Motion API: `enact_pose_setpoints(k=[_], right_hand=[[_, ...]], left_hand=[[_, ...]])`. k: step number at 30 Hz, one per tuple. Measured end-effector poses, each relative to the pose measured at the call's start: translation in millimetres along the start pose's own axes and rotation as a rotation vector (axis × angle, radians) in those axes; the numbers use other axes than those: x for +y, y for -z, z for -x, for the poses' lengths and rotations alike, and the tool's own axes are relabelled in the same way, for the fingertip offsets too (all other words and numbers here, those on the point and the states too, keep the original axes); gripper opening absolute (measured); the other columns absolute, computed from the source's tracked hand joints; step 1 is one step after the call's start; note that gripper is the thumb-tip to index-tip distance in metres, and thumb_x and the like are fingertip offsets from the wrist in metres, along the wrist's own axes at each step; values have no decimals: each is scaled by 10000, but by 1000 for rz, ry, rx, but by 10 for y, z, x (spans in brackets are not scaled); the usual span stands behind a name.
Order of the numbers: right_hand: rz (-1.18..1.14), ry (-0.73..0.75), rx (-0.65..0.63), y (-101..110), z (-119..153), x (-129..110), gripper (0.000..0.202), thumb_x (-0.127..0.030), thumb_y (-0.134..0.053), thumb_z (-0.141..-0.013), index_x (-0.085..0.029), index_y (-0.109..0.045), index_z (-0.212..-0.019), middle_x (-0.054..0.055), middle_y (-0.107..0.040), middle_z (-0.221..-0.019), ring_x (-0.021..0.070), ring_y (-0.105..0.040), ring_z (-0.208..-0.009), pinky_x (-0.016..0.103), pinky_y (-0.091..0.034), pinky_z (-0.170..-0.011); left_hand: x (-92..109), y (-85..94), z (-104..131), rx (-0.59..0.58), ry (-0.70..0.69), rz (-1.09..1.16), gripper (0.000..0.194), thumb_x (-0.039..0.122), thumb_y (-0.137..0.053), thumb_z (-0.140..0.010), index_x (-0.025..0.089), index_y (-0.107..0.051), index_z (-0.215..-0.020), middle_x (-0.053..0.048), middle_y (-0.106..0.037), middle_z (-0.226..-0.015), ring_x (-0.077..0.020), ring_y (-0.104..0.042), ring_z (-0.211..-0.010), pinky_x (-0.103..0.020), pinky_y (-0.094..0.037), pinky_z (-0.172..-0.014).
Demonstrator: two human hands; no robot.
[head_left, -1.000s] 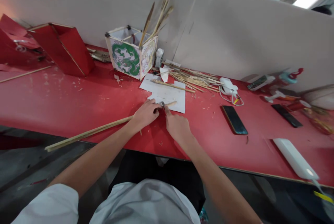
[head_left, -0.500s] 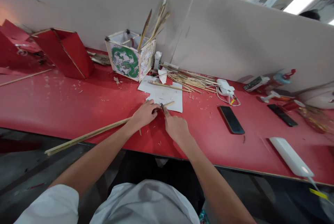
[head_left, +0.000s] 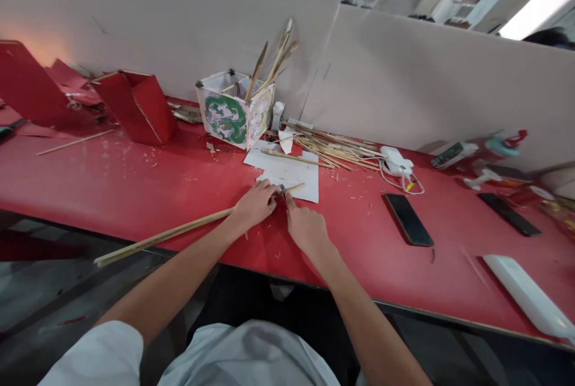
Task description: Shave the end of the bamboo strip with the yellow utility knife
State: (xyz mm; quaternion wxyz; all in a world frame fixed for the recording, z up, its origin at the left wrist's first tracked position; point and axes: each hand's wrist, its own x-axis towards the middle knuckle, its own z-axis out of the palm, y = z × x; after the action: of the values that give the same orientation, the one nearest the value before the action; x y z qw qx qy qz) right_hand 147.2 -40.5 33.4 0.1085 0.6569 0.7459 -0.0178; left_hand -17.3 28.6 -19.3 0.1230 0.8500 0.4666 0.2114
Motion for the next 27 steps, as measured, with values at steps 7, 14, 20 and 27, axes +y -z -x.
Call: enact_pose_setpoints(k=[7, 14, 20, 27], right_hand=[[-8, -9, -40, -16, 175, 12, 607, -258, -249, -1047, -202, -208, -1650, 161, -751, -918, 293, -756, -854, 394, -563, -771], [-27, -32, -20, 71, 29, -77, 615, -225, -302, -1028, -200, -246, -1639, 173, -757, -979, 304, -758, -910, 401, -562, -783], [1, -32, -5, -45, 139, -26, 609, -308, -286, -1056, -216, -197, -1651, 162, -756, -954, 294, -761, -864, 383, -562, -767], [-1, -51, -38, -26, 114, -12, 616, -318, -298, -1053, -223, -191, -1652, 165, -752, -961, 293, -760, -886, 383, -560, -784]], left_hand=[[-26, 5, -4, -10, -11, 89, 288, 71, -559, -839, 197, -660, -1077, -66, -612, -1102, -212, -589, -1047, -365, -489, -1001], [-7, 28, -3, 10, -16, 7, 249, 69, -523, -862, 184, -665, -1031, -78, -609, -1084, -229, -575, -1056, -386, -473, -1031], [33, 37, -5, 15, 26, 46, 260, 76, -555, -845, 193, -642, -1059, -75, -633, -1098, -225, -588, -1052, -378, -481, -1012], [-2, 16, -29, 31, -5, 94, 270, 60, -555, -820, 193, -677, -1021, -65, -653, -1053, -212, -604, -1006, -358, -498, -983]])
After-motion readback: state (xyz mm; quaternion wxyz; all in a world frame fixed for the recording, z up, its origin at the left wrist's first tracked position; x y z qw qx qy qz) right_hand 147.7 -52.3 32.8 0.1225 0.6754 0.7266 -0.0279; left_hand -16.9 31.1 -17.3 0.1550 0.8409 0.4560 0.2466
